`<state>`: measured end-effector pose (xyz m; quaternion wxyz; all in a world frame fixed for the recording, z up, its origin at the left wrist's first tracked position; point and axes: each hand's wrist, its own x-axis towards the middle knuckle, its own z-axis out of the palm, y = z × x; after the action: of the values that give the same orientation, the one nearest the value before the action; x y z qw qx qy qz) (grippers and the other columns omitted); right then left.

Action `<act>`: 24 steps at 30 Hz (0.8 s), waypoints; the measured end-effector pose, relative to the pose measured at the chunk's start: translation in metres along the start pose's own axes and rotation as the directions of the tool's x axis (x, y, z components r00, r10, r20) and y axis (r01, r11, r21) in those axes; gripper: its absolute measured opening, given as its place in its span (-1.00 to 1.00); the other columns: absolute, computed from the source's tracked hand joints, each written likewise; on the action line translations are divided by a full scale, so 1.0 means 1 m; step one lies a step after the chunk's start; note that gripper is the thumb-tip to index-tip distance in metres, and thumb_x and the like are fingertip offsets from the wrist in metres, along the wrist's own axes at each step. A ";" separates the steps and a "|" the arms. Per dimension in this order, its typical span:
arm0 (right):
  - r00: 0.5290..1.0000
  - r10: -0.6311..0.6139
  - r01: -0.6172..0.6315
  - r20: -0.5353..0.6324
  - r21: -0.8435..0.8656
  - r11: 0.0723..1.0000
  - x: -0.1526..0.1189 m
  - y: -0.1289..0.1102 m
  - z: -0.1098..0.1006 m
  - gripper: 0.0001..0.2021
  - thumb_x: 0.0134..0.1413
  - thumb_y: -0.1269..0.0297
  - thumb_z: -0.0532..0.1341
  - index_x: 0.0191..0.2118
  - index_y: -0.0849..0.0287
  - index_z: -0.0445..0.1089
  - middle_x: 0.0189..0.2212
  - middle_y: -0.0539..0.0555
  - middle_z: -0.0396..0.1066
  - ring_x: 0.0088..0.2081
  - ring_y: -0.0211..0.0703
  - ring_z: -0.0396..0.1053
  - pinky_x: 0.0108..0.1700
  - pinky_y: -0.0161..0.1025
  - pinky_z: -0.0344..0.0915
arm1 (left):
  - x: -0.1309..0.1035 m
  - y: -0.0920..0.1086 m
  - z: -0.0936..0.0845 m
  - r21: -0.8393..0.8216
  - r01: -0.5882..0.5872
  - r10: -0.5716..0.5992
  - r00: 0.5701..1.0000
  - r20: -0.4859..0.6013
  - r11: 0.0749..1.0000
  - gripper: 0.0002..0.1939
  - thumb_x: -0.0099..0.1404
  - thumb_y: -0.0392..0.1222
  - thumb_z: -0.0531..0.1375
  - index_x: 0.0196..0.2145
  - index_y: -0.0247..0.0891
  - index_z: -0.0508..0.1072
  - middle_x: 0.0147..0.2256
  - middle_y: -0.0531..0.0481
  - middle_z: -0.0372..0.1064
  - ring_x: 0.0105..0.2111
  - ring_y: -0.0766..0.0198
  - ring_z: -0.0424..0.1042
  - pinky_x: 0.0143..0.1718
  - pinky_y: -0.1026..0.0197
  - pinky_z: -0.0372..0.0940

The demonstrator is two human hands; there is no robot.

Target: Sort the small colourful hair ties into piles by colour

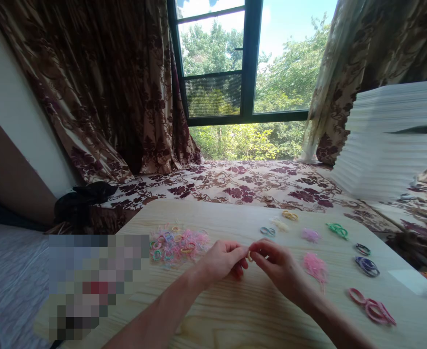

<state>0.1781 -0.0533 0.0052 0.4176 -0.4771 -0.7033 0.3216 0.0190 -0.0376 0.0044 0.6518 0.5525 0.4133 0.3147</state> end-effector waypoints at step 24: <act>0.979 -0.196 0.197 -0.053 0.024 0.980 0.000 0.000 0.000 -0.81 0.04 0.19 0.17 -0.46 0.16 0.42 -0.46 0.06 0.35 -0.45 -0.23 0.33 -0.48 -0.32 0.28 | 0.000 0.002 0.000 -0.157 0.098 -0.085 0.993 0.083 0.983 -0.75 -0.02 -0.07 0.20 -0.50 -0.34 0.31 -0.60 0.09 0.27 -0.64 0.45 0.23 -0.54 0.31 0.22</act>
<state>0.1777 -0.0535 0.0049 0.4718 -0.4071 -0.7315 0.2767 0.0194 -0.0374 0.0062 0.7234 0.4900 0.3863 0.2956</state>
